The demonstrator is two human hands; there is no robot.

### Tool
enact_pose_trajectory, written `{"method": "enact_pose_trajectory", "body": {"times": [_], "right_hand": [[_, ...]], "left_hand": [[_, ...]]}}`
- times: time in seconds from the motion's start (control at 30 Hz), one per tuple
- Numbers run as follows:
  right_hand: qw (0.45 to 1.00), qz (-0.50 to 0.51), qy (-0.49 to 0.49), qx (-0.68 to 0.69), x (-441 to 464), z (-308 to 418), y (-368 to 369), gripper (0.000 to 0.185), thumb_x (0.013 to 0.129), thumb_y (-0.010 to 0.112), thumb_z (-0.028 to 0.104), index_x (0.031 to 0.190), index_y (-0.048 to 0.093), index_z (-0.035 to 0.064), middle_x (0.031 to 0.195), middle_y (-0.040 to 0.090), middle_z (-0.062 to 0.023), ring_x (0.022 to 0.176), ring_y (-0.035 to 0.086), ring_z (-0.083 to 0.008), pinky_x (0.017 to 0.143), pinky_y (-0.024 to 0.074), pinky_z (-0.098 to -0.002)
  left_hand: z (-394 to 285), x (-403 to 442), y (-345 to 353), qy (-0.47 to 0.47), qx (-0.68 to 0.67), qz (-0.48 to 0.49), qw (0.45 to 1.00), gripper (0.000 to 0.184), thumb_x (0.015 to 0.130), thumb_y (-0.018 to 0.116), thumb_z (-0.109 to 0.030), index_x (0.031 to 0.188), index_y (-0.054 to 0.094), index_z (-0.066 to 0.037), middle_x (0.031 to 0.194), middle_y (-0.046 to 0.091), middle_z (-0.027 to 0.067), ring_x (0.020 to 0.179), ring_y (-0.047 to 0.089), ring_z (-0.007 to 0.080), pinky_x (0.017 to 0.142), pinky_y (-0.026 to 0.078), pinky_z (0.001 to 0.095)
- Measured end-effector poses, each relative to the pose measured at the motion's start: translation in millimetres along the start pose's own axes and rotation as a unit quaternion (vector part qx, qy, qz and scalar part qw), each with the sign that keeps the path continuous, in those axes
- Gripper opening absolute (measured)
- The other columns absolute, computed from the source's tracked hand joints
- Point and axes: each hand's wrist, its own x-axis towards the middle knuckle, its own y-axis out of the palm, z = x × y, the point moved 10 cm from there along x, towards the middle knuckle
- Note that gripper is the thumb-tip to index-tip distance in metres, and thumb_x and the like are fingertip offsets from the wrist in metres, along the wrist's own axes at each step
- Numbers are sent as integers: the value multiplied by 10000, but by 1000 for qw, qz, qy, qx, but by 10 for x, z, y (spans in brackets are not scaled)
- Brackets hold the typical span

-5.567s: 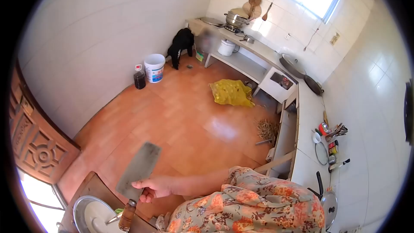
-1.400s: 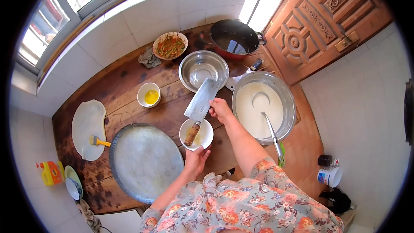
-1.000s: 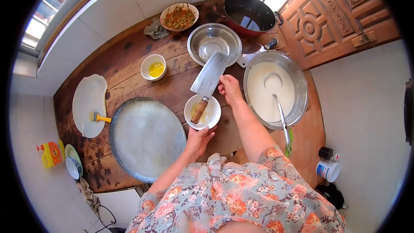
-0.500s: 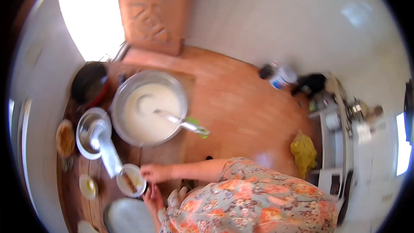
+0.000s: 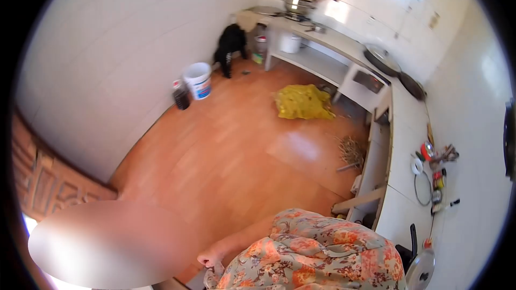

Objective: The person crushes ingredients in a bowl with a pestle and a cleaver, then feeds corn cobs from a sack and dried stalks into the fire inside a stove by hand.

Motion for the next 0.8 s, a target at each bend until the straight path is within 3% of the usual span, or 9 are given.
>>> {"method": "enact_pose_trajectory", "body": {"times": [0.07, 0.13, 0.2, 0.27, 0.37, 0.43, 0.63, 0.73, 0.8], "right_hand": [[996, -85, -12, 13, -491, -74, -520, 103, 600, 580, 115, 617, 542, 22, 581, 546, -100, 510, 510, -194, 426, 366, -323], [987, -73, 79, 121, -1144, -282, -869, 78, 727, 485, 107, 698, 476, 35, 595, 480, -67, 468, 480, -140, 407, 399, -279], [954, -180, 135, 198, -1834, -776, -1260, 85, 735, 471, 103, 688, 466, 32, 592, 464, -51, 425, 471, -118, 372, 404, -251], [934, -260, 221, 107, -2538, -1060, -1630, 71, 735, 465, 89, 701, 473, 27, 608, 468, -46, 455, 494, -116, 384, 418, -256], [898, -357, 224, 131, -3198, -1227, -1959, 85, 752, 472, 98, 720, 484, 20, 623, 492, -50, 480, 512, -118, 395, 417, -256], [852, -450, 207, 171, -3566, -1147, -2188, 98, 750, 470, 114, 730, 522, 33, 530, 517, -72, 434, 528, -133, 349, 377, -259], [803, -520, 179, 230, -4325, -1087, -2719, 97, 757, 482, 121, 728, 510, 33, 552, 506, -39, 459, 525, -114, 374, 384, -247], [762, -548, 204, 279, -4842, -1330, -2877, 128, 787, 471, 186, 809, 511, 66, 709, 521, -16, 588, 536, -94, 478, 413, -228], [702, -597, 264, 286, -5364, -1304, -2975, 164, 790, 491, 215, 859, 515, 68, 734, 526, -12, 608, 535, -92, 495, 418, -227]], "left_hand": [[350, 172, 389, -30, 55, 15, 998, 384, 793, 421, -40, 1155, 313, 28, 1050, 491, 194, 947, 511, 270, 788, 458, 355], [697, 316, 708, -54, 106, 31, 992, 384, 793, 420, -41, 1155, 311, 29, 1046, 492, 196, 945, 511, 271, 786, 459, 355], [1026, 422, 935, -85, 153, 42, 984, 385, 794, 419, -42, 1155, 308, 30, 1042, 492, 198, 943, 512, 271, 783, 460, 355], [1329, 520, 1111, -109, 193, 51, 974, 386, 794, 418, -42, 1155, 306, 31, 1037, 493, 200, 941, 512, 271, 781, 460, 355], [1551, 666, 1245, -124, 238, 59, 962, 387, 794, 416, -44, 1155, 302, 33, 1031, 494, 203, 938, 513, 271, 778, 462, 355], [1548, 823, 1317, -124, 266, 59, 954, 387, 794, 415, -44, 1155, 300, 34, 1027, 495, 205, 937, 514, 272, 776, 462, 355], [1467, 1763, 1780, -110, 354, 128, 920, 389, 795, 412, -47, 1155, 293, 37, 1014, 497, 211, 931, 516, 272, 770, 465, 355], [1706, 2001, 2487, -116, 394, 150, 900, 390, 795, 411, -48, 1155, 289, 38, 1008, 498, 214, 928, 516, 273, 767, 466, 355], [1997, 1951, 3196, -112, 408, 113, 899, 383, 791, 414, -44, 1146, 292, 30, 978, 504, 221, 903, 529, 270, 739, 476, 340]]}}
